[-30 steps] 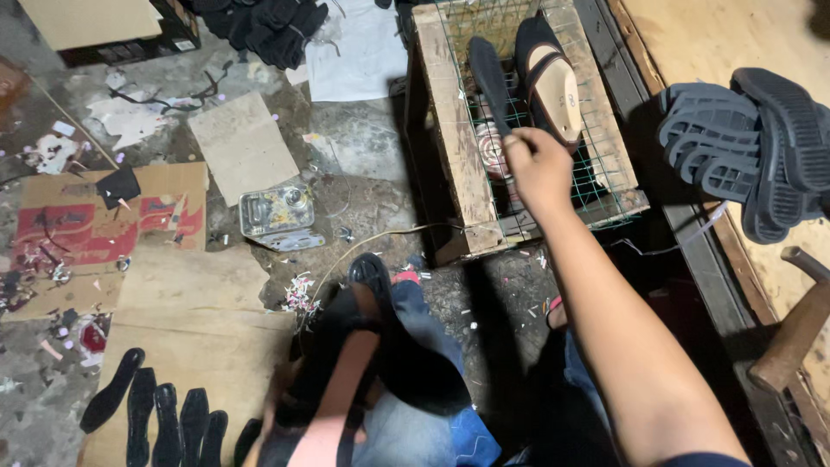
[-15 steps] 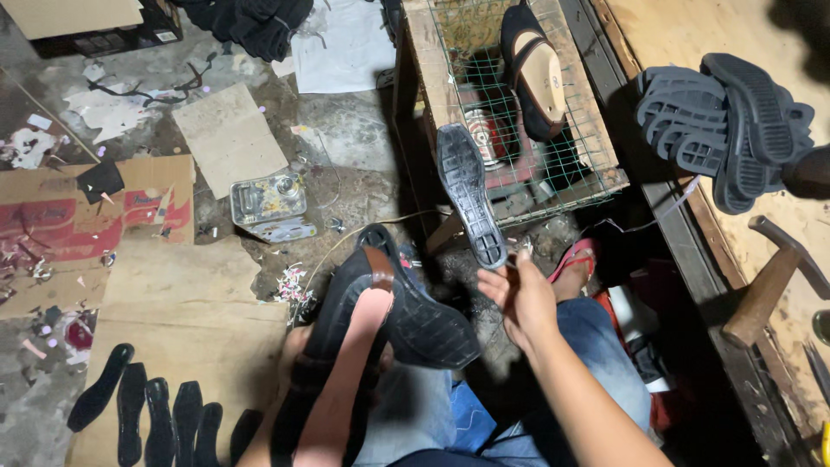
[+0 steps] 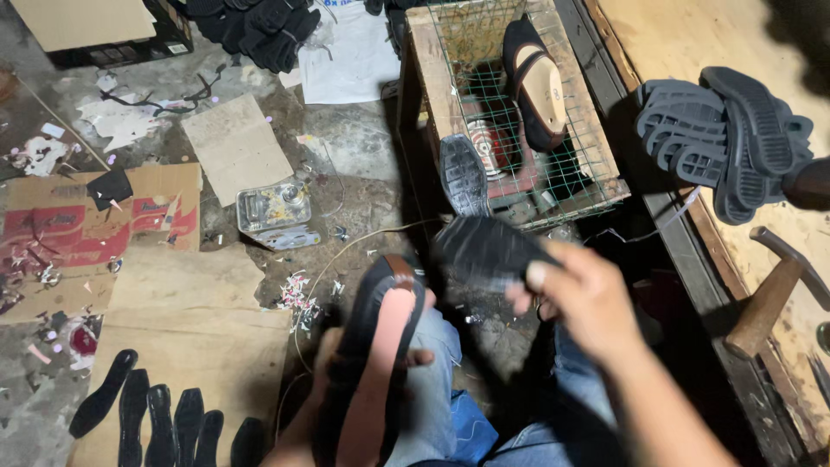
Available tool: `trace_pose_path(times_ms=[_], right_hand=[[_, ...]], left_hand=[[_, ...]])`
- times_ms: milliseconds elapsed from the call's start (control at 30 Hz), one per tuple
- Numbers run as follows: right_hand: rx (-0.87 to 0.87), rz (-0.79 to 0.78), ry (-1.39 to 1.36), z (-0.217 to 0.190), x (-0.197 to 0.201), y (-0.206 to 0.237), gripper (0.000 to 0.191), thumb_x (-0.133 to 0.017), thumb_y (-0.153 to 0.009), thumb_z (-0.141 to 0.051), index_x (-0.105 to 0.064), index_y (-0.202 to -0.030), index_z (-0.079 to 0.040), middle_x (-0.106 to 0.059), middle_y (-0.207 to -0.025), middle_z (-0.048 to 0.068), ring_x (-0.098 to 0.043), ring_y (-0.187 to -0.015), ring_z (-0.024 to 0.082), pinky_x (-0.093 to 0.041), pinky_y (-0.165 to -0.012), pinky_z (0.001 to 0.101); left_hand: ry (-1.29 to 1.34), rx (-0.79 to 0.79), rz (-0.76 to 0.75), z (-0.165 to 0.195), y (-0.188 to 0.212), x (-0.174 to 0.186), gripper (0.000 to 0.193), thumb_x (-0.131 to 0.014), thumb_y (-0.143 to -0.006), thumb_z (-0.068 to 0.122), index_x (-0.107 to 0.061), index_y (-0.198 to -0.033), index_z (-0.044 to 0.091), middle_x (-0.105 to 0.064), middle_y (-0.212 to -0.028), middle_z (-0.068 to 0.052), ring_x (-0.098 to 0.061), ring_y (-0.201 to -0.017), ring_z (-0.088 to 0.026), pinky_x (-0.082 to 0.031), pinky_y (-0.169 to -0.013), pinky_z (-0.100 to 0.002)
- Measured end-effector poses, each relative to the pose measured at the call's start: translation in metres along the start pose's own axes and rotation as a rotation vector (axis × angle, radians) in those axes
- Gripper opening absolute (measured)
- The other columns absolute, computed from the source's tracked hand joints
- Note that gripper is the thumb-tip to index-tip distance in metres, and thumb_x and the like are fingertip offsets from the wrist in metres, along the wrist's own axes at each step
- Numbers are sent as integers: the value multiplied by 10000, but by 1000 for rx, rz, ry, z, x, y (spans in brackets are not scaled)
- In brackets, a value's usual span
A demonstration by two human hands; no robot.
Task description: The person sits on the floor holding a shoe with a rubber sole on their lap. They scrape and trim the sole edge with a knife, hammer the sole, press and fit the sole to the shoe upper, then place the finished shoe on a rack and pick up another sole.
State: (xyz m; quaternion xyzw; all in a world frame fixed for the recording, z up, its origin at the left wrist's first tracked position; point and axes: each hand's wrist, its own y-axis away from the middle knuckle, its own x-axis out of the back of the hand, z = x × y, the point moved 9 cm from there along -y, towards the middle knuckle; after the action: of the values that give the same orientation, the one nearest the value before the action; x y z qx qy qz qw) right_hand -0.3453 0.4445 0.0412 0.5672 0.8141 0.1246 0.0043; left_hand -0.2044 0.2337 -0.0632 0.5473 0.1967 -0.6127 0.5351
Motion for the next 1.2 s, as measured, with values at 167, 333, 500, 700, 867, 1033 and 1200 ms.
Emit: trace_pose_path(times_ms=[167,333,500,700,867,1033,1200], right_hand=[[410,156,535,-105,26,-121,303,-645,-965,-133,-727,-1239,-34,-687,-883,68,-586,-751,105,-503,-698,294],[818,360,612,-129,11,-200,244,-697,-993,-56,-723,-1234,-31,-759,-1043,137,-720,-891,190,-566,-807,348],[700,361,1541,-56,-38,-222,348,-631,-887,-82,-722,-1221,-113,-614,-1019,138,-638,-955,342,-527,-753,448],[701,363,1566,-30,-48,-218,352,-616,-896,-166,-707,-1226,-84,-565,-977,104,-595,-916,288,-509,-703,412],[703,418,1632,-34,-38,-229,331,-600,-937,-138,-705,-1250,-108,-560,-1039,85,-578,-984,273,-493,-746,393],[686,359,1619,-16,-31,-225,463,-611,-895,-90,-696,-1350,-87,-557,-1032,84,-572,-956,262,-464,-776,394],[663,346,1273,-5,-19,-194,455,-702,-845,-108,-703,-1299,-79,-598,-1073,113,-589,-1006,322,-478,-837,442]], left_hand=[[-175,109,30,-23,-15,18,697,-484,-944,495,-555,-1438,8,-755,-1123,-142,-724,-818,-258,-579,-733,-392],[6,252,-61,-24,-25,25,766,-437,-909,551,-538,-1426,-6,-767,-1154,-156,-744,-846,-289,-597,-763,-405],[-21,323,-128,1,-30,-16,822,-488,-841,676,-598,-1382,67,-759,-1008,-181,-742,-816,-244,-602,-773,-346],[-901,250,539,60,-10,-42,644,-654,-741,700,-809,-1078,174,-738,-832,10,-639,-613,-72,-527,-559,-250],[-786,274,569,61,-11,-55,610,-709,-735,651,-792,-1130,193,-774,-910,28,-625,-599,-97,-508,-555,-263],[-600,251,341,33,-22,-17,694,-599,-796,647,-707,-1280,162,-806,-1068,-5,-672,-654,-144,-553,-581,-282],[35,320,-13,-3,-33,7,782,-460,-798,577,-522,-1406,89,-773,-1227,-66,-732,-791,-248,-601,-699,-341]])
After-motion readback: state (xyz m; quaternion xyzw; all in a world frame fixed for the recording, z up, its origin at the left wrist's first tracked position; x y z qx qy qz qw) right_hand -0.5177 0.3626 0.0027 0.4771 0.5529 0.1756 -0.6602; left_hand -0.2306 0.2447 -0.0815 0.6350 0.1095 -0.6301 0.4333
